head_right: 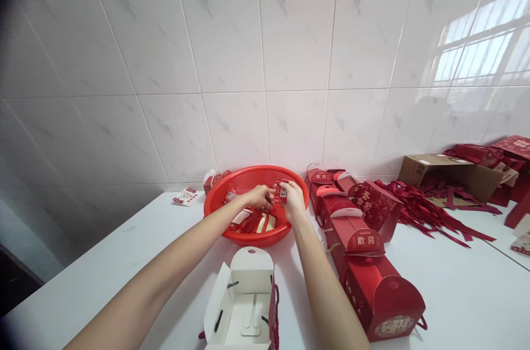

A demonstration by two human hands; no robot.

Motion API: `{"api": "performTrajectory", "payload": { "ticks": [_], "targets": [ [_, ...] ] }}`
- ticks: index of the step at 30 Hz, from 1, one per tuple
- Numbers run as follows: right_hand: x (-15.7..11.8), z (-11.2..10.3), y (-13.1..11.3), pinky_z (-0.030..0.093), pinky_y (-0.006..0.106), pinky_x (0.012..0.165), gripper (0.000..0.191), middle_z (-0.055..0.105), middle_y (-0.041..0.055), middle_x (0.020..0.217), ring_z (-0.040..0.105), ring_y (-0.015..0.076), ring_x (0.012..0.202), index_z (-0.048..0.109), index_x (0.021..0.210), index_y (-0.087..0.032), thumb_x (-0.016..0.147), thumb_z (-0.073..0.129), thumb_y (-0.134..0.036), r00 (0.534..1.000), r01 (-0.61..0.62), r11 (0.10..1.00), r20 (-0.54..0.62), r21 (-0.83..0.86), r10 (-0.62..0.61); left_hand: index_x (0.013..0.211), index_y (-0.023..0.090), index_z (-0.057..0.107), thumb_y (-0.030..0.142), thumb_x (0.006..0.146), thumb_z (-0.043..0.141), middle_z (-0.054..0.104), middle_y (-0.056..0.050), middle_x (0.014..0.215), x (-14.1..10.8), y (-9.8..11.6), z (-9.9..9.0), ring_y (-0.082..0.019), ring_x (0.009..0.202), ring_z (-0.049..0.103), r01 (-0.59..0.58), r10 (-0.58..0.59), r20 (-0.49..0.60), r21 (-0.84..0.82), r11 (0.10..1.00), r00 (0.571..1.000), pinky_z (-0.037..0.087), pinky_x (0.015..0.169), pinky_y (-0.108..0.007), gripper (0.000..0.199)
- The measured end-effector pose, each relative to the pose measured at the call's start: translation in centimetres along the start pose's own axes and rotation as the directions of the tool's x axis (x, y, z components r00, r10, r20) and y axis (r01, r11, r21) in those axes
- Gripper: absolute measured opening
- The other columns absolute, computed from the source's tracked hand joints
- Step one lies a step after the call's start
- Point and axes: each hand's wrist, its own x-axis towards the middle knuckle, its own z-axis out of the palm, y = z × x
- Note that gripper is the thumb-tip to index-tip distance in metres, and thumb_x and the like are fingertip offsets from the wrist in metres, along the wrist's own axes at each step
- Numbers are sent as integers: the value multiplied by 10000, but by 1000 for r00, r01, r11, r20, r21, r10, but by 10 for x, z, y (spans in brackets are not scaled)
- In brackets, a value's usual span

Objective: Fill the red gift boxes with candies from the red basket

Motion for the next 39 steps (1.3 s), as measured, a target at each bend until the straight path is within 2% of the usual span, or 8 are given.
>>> {"api": "performTrajectory", "payload": {
  "ticks": [3, 7, 13, 20, 24, 29, 35, 39],
  "targets": [
    [-2, 0, -3, 569, 261, 636, 172, 677, 3, 835, 663, 115, 696, 639, 934, -124, 978, 610, -288, 1000, 10, 1000, 17, -10, -10, 746, 149, 660, 221, 738, 761, 691, -13, 744, -15, 10, -19, -187, 741, 658, -51, 46, -54, -87, 995, 997, 521, 683, -280, 125],
    [-9, 5, -12, 552, 258, 582, 150, 678, -3, 728, 672, 136, 651, 612, 781, -151, 887, 677, -235, 997, 35, 999, 77, -39, -32, 823, 151, 651, 297, 756, 701, 710, -50, 896, -45, 22, -43, -178, 811, 653, -135, 101, -183, -180, 974, 978, 515, 728, -284, 168],
    [-42, 22, -34, 521, 251, 523, 173, 707, 4, 754, 662, 151, 620, 652, 771, -181, 693, 760, -292, 946, 110, 984, 319, -144, -59, 897, 168, 698, 350, 751, 735, 701, -64, 984, -103, 41, -57, -211, 956, 648, -273, 211, -306, -177, 946, 928, 512, 873, -338, 236],
    [-96, 27, -65, 468, 226, 530, 217, 687, 10, 722, 616, 124, 590, 696, 846, -157, 757, 765, -343, 803, 250, 880, 595, -403, 45, 1084, 214, 734, 351, 778, 757, 620, -91, 1206, -185, 67, -30, -233, 1079, 621, -258, 166, -342, -245, 935, 925, 543, 866, -336, 336],
    [-122, 26, -75, 453, 233, 601, 208, 658, 12, 767, 593, 126, 670, 684, 851, -163, 869, 637, -365, 732, 507, 604, 677, -615, 76, 1130, 200, 698, 340, 799, 743, 631, -94, 1188, -214, 73, -7, -231, 1074, 624, -233, 115, -330, -345, 909, 937, 546, 851, -334, 362],
    [-140, 27, -78, 354, 233, 527, 214, 612, 1, 749, 501, 106, 594, 696, 890, -154, 864, 612, -349, 750, 578, 339, 647, -743, 139, 1069, 182, 687, 290, 813, 720, 682, -77, 1109, -226, 82, 13, -214, 983, 644, -222, 111, -327, -324, 920, 939, 539, 815, -327, 280],
    [-150, 23, -86, 306, 236, 510, 226, 528, -36, 636, 402, 87, 520, 660, 833, -151, 868, 579, -359, 759, 576, 294, 632, -763, 154, 1153, 195, 674, 278, 843, 691, 674, -49, 1024, -228, 91, 18, -173, 841, 626, -241, 189, -265, -181, 953, 946, 526, 762, -314, 321],
    [-152, 22, -85, 314, 240, 536, 236, 536, -30, 651, 418, 101, 562, 660, 804, -160, 868, 583, -374, 739, 609, 263, 655, -749, 154, 1138, 202, 677, 294, 868, 662, 640, -68, 1137, -229, 92, 21, -167, 844, 617, -251, 220, -266, -89, 964, 939, 531, 756, -309, 286]
  ]
}}
